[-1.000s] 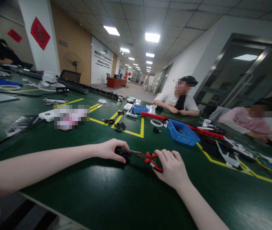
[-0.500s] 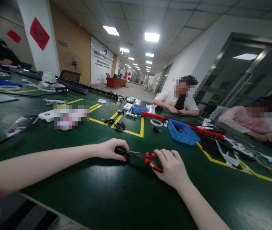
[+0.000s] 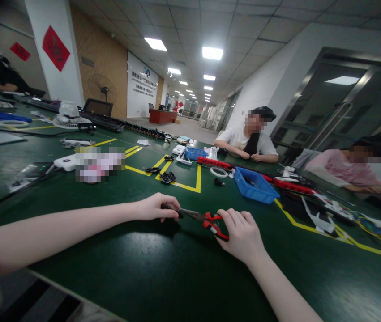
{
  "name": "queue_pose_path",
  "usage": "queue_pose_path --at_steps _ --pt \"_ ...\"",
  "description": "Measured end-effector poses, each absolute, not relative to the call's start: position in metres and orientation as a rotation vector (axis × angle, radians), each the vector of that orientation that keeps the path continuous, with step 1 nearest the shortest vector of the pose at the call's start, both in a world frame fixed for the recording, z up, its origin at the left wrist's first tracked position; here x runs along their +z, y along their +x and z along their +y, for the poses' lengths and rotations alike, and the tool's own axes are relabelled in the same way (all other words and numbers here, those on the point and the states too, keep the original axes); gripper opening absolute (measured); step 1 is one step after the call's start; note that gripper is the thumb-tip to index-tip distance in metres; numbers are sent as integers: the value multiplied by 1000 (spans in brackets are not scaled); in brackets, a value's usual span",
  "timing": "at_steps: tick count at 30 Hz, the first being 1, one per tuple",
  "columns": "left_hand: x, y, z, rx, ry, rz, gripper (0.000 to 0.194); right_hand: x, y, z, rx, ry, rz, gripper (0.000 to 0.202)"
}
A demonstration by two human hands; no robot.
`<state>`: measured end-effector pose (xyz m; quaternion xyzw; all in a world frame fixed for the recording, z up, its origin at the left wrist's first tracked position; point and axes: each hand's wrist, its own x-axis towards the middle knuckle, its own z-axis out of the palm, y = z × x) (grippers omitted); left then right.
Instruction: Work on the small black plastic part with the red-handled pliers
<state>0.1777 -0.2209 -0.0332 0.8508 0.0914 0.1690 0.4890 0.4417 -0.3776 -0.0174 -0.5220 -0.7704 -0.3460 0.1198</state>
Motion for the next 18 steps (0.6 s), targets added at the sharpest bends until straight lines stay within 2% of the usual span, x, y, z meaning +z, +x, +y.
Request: queue_pose_path --at_steps 18 --pt "-35 178 -220 592 2354 99 32 -16 439 -377 -1081 -1538 -2220 43"
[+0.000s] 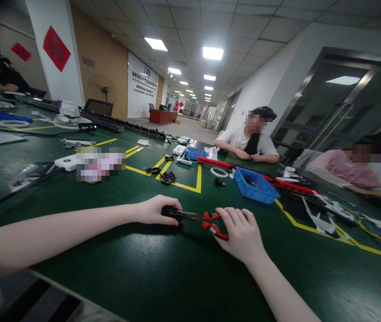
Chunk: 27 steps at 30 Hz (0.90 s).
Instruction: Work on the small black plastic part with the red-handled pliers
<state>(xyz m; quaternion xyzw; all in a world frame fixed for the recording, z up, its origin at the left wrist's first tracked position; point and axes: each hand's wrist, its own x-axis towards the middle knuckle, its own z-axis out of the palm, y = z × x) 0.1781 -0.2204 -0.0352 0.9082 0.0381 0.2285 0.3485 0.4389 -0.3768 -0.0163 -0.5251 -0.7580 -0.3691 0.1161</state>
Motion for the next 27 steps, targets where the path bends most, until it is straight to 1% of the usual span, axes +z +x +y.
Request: queue_pose_path --at_steps 14,27 --pt "-37 180 -218 667 2387 53 30 -16 437 -377 -1118 -1535 -2196 40" --pt "-37 179 -218 671 2397 64 31 -18 440 -375 -994 -1563 -2273 42"
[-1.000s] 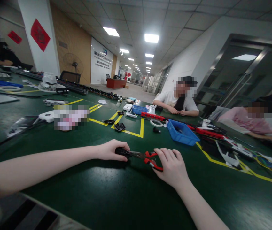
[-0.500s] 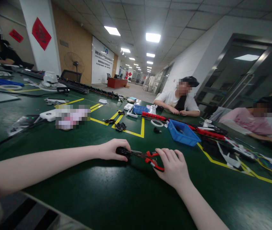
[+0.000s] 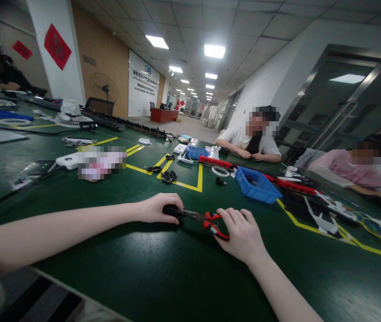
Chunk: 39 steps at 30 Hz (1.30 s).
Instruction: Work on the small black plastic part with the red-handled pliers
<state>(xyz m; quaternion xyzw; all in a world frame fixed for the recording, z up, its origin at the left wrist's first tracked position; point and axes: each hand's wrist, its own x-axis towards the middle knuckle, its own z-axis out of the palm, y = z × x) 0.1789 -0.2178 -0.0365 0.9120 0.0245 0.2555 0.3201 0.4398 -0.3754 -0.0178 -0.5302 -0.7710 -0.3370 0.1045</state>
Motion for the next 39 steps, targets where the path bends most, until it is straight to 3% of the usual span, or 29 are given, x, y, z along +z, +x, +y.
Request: queue_pose_path --at_steps 19,34,39 --pt "-36 179 -217 707 2429 37 32 -18 441 -376 -953 -1539 -2307 41" --pt "-35 178 -222 769 2411 65 30 -17 436 -378 -515 -1745 -2282 38" --pt "-33 176 -225 739 2407 94 34 -17 436 -378 -544 -1730 -2276 37"
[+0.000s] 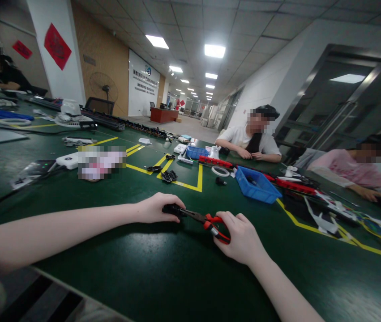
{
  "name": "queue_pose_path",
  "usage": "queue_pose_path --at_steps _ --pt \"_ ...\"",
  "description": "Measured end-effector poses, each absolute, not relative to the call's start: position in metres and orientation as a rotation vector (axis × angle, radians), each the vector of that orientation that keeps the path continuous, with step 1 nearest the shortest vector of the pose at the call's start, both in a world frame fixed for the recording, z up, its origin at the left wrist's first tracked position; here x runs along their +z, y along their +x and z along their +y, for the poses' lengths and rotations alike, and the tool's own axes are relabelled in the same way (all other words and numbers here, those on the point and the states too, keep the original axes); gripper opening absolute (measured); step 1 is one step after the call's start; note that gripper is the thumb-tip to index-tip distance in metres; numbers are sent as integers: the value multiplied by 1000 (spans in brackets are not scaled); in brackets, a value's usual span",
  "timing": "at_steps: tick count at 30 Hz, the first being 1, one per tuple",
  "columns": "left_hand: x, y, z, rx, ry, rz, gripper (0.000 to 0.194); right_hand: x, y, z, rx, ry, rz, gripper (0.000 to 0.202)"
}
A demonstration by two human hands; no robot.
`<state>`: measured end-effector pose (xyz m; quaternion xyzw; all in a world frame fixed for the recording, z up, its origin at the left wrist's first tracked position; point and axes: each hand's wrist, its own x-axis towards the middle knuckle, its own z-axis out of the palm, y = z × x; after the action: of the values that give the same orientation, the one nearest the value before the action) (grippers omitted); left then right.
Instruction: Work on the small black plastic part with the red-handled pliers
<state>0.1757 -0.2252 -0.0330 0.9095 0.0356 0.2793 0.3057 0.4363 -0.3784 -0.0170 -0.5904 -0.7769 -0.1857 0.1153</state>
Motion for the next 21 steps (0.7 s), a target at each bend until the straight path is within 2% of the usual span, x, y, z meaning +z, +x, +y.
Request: queue_pose_path --at_steps 21 --pt "-33 176 -225 700 2357 103 36 -18 442 -376 -995 -1511 -2241 41"
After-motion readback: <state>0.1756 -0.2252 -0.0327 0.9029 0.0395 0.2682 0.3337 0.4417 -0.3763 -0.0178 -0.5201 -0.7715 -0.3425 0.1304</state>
